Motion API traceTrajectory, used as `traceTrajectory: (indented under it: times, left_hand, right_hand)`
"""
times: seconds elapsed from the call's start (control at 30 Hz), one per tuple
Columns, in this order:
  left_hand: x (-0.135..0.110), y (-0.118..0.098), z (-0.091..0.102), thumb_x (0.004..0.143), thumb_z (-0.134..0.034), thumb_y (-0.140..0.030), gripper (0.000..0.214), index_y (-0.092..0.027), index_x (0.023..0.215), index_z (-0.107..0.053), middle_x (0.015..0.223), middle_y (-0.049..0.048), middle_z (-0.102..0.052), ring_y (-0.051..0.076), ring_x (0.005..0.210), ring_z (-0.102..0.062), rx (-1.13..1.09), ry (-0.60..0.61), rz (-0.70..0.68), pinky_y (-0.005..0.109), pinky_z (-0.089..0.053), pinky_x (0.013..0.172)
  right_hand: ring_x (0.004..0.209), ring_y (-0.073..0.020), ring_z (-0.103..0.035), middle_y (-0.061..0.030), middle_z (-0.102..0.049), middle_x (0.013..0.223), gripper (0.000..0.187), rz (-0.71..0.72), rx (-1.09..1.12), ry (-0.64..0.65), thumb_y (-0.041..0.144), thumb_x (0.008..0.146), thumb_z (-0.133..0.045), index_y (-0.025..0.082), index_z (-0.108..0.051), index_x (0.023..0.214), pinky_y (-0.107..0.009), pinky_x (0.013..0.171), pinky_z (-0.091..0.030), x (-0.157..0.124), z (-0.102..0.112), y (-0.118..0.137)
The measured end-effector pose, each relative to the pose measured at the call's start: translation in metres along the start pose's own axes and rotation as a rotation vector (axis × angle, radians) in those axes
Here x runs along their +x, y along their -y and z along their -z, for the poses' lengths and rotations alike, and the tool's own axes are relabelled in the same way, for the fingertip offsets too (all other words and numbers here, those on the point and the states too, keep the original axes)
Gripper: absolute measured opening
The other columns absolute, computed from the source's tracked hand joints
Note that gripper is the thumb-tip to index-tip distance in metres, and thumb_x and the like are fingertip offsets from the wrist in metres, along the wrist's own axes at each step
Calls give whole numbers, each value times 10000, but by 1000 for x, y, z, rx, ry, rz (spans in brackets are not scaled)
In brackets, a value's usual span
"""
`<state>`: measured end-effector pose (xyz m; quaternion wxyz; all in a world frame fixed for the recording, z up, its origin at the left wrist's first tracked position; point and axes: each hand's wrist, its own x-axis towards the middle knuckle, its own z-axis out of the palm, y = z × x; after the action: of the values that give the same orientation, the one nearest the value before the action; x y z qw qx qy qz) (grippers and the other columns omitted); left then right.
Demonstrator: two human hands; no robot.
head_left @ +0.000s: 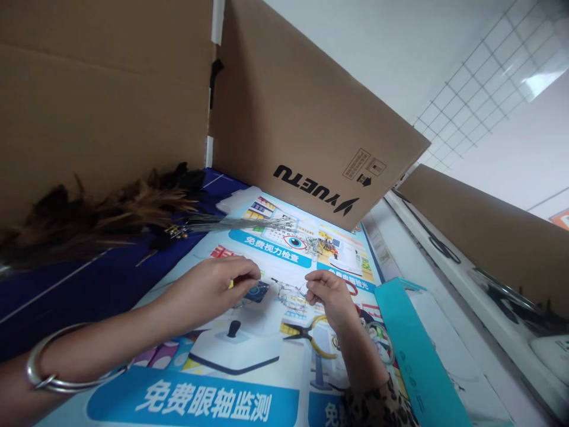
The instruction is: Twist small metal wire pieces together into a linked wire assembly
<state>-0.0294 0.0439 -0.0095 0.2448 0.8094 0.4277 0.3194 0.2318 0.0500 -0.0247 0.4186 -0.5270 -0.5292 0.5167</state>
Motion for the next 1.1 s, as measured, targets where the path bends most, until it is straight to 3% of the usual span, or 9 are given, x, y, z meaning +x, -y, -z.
traceTrajectory:
  times: [0.33,0.5,0.77,1.1]
  left_hand:
    - [-1,4,-8,757,-501,-224,99,-195,727,-590,642,-35,-557,111,576,-472,-226,1,203,212,-350,536]
    - [0,10,-14,747,-547,-286,111,-182,747,-586,669,-20,-535,111,580,-459,-441,23,286,214,-358,525]
    - [0,3,-13,718,-617,-365,189,-178,746,-603,717,3,-560,121,586,-483,-714,-12,401,232,-385,528]
    - [-3,3,-16,735,-614,-371,198,-180,788,-621,611,-18,-544,118,559,-468,-729,-53,451,224,-347,504]
  right_hand:
    - [442,-81,-509,9,-598,512,138,-4,23,9,201,711,-616,149,-616,838,-186,461,-395,-6,-3,2]
    - [458,-83,-517,18,-583,515,152,-59,135,37,203,690,-640,156,-613,832,-186,467,-400,-8,0,6]
    - [487,-83,-520,15,-574,611,176,-81,274,69,205,660,-672,165,-615,822,-194,460,-401,-6,4,3]
    - [514,-86,-540,20,-570,604,164,-92,297,90,184,679,-661,166,-607,832,-191,488,-402,-6,1,2]
